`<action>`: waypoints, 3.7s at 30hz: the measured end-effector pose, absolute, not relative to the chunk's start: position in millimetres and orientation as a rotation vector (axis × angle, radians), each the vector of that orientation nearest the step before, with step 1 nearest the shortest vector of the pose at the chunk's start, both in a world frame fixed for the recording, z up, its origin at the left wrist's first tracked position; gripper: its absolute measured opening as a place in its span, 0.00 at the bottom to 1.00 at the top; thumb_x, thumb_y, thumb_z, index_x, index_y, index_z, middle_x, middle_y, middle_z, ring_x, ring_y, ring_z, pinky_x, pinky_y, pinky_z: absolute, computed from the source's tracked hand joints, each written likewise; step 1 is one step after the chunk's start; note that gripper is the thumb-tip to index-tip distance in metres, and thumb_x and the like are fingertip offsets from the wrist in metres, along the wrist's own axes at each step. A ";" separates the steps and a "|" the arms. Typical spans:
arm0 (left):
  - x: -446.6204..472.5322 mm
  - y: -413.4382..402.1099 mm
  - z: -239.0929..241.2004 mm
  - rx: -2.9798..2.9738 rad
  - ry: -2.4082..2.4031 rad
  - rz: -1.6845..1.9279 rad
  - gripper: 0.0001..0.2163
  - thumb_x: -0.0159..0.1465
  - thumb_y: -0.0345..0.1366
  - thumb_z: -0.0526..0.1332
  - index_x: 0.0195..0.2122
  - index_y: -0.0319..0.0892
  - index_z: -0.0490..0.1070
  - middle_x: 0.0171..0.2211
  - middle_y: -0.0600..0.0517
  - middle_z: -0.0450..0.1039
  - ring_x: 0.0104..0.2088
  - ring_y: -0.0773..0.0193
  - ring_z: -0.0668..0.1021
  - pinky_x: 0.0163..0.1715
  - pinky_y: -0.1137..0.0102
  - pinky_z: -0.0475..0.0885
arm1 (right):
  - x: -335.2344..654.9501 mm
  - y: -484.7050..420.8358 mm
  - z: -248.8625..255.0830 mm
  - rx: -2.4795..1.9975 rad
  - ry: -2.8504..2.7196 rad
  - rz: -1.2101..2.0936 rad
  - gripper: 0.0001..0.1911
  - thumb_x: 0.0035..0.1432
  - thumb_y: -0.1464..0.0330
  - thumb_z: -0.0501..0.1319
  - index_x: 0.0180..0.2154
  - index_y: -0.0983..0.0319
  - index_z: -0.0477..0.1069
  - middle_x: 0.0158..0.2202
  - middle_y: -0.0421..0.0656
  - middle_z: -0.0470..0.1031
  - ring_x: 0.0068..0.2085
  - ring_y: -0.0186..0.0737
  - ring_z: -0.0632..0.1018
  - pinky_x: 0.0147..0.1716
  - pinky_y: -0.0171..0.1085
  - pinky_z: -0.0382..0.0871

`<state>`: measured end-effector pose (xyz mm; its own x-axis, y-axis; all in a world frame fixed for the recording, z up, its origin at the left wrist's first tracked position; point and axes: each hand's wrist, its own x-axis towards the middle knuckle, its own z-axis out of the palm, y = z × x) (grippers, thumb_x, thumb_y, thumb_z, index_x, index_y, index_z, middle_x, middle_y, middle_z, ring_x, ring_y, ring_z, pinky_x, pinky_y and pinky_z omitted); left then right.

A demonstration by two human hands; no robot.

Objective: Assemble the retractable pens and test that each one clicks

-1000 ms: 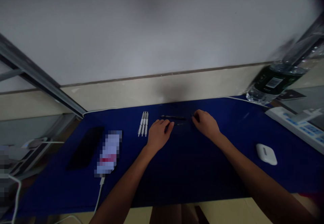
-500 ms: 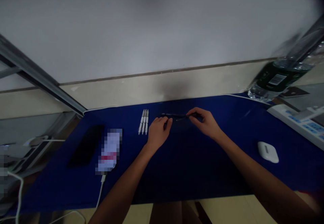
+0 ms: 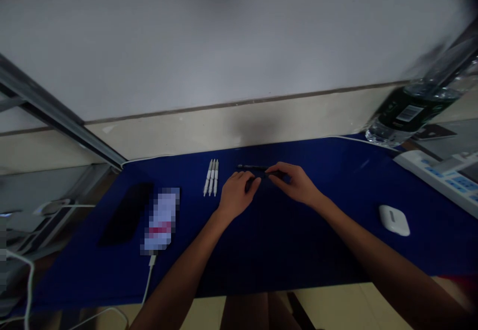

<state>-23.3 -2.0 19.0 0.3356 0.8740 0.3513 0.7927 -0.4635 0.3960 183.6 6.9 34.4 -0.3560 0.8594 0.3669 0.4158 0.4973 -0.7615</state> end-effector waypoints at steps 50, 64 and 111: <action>-23.8 0.3 16.0 2.507 1.484 0.702 0.14 0.72 0.45 0.48 0.45 0.48 0.72 0.35 0.54 0.77 0.36 0.61 0.74 0.40 0.65 0.66 | 183.5 10.7 26.5 -1.085 -2.166 0.656 0.11 0.66 0.62 0.55 0.37 0.61 0.69 0.32 0.42 0.74 0.31 0.35 0.73 0.30 0.33 0.60; -23.8 1.2 14.3 2.539 1.509 0.636 0.17 0.72 0.45 0.45 0.45 0.47 0.73 0.35 0.52 0.76 0.36 0.60 0.74 0.39 0.65 0.65 | 183.6 11.5 19.1 -1.146 -2.245 0.543 0.14 0.67 0.61 0.54 0.32 0.61 0.70 0.28 0.42 0.74 0.27 0.36 0.73 0.28 0.34 0.58; -26.6 4.0 17.2 2.604 1.605 0.548 0.20 0.72 0.47 0.42 0.36 0.45 0.69 0.28 0.53 0.72 0.31 0.61 0.72 0.34 0.67 0.63 | 178.0 7.4 19.1 -1.106 -2.206 0.445 0.11 0.67 0.64 0.53 0.48 0.55 0.69 0.42 0.44 0.75 0.42 0.42 0.77 0.40 0.38 0.68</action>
